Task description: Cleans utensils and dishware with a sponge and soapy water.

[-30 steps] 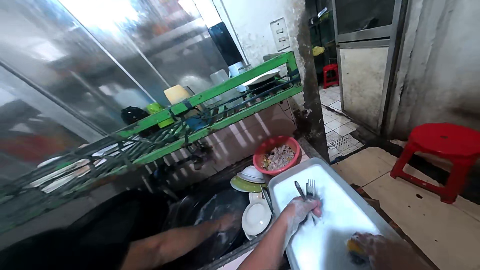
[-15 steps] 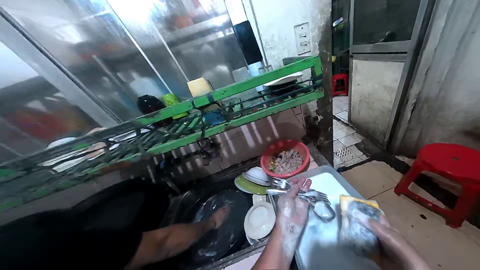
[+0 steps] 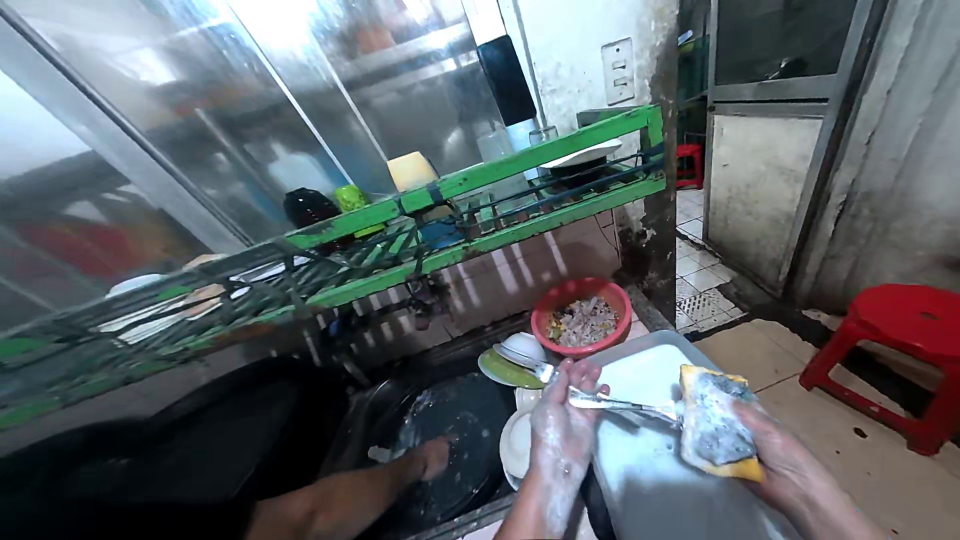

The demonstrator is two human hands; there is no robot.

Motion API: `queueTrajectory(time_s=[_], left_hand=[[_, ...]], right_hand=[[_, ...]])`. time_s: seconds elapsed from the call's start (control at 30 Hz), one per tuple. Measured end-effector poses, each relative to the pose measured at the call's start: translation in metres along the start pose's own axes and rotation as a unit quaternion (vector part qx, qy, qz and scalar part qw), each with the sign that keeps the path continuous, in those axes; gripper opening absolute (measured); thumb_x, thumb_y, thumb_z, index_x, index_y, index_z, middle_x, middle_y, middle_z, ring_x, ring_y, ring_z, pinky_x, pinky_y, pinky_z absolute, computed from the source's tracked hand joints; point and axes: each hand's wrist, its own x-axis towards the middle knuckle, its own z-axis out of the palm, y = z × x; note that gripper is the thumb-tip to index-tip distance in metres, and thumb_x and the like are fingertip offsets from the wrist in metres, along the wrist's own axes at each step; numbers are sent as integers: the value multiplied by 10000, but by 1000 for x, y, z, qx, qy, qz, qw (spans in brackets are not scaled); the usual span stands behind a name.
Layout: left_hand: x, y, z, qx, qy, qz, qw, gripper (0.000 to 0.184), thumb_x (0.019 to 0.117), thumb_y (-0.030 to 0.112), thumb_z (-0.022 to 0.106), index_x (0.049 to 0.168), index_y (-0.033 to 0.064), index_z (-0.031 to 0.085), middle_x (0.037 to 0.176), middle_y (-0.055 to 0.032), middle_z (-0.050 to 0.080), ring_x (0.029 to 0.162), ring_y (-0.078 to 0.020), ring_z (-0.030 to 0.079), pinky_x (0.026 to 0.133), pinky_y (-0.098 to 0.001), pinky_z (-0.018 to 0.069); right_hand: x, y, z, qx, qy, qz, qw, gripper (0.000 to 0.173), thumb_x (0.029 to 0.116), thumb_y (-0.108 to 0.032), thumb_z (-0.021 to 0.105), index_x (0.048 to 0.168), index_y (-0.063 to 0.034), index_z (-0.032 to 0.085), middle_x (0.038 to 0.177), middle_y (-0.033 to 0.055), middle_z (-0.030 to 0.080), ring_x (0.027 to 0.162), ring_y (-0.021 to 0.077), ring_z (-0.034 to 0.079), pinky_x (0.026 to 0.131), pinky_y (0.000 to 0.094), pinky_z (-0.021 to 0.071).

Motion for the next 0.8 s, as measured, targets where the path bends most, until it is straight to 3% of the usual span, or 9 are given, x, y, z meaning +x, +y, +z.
queueTrajectory(time_s=[0.07, 0.13, 0.2, 0.3, 0.4, 0.47, 0.53, 0.67, 0.8], left_hand=[[10, 15, 3, 66, 12, 42, 997, 350, 1122, 248, 339, 1314, 27, 532, 972, -138, 698, 735, -233, 699, 661, -401, 604], [18, 22, 9, 146, -27, 62, 987, 336, 1127, 240, 334, 1247, 21, 559, 805, -104, 663, 532, -126, 563, 495, -266, 501], [14, 18, 17, 281, -111, -15, 953, 319, 1117, 184, 356, 1204, -33, 574, 827, -136, 711, 540, -137, 605, 502, -259, 512], [-3, -14, 28, 428, -196, -209, 857, 282, 1091, 206, 422, 1149, -7, 598, 923, -113, 732, 759, -203, 718, 675, -344, 597], [-17, -44, 20, 461, -263, -279, 800, 432, 1106, 386, 356, 1190, 40, 601, 920, -97, 735, 654, -155, 679, 583, -306, 567], [-24, -52, 18, 482, -284, -291, 776, 447, 1102, 428, 373, 1272, 73, 585, 876, -46, 713, 583, -87, 591, 539, -248, 495], [-25, -58, 23, 534, -268, -291, 747, 223, 1067, 272, 512, 1165, 72, 533, 777, -2, 609, 557, -72, 513, 532, -241, 448], [-18, -59, 23, 479, -168, -259, 822, 266, 1082, 225, 513, 1254, 24, 538, 795, -53, 681, 534, -88, 578, 517, -236, 497], [-25, -60, 28, 462, -154, -244, 839, 286, 1094, 241, 485, 1275, 22, 522, 801, -67, 685, 521, -99, 576, 506, -245, 500]], right_hand=[[-2, -13, -5, -43, -22, -6, 999, 518, 967, -96, 487, 1471, -102, 367, 1075, 115, 698, 892, 198, 731, 722, 399, 643], [-7, -31, -3, -131, -49, -9, 990, 579, 866, -93, 592, 1421, -85, 425, 1038, 101, 718, 859, 186, 737, 704, 380, 645], [-14, -51, 8, -256, -72, 4, 964, 649, 836, -84, 642, 1450, -76, 433, 1102, 103, 697, 901, 178, 717, 753, 371, 628], [-13, -68, 23, -382, -116, 14, 917, 677, 802, -88, 704, 1437, -72, 469, 1175, 113, 677, 968, 184, 704, 820, 377, 614], [0, -74, 26, -473, -98, 13, 875, 601, 823, -132, 734, 1393, -94, 546, 1237, 137, 662, 1072, 234, 678, 914, 448, 577], [6, -72, 22, -451, -65, 10, 890, 519, 884, -99, 705, 1381, -69, 555, 1236, 163, 656, 1073, 252, 674, 923, 459, 569], [6, -67, 16, -368, -36, 9, 929, 489, 942, -70, 644, 1411, -61, 504, 1196, 163, 664, 1008, 241, 694, 854, 430, 597], [2, -63, 5, -164, -22, -46, 985, 594, 908, -84, 617, 1464, -92, 408, 1075, 130, 697, 874, 213, 727, 726, 396, 637], [4, -53, 5, -299, -41, -43, 952, 621, 782, -58, 716, 1371, -47, 520, 1125, 131, 689, 931, 221, 710, 777, 416, 620]])
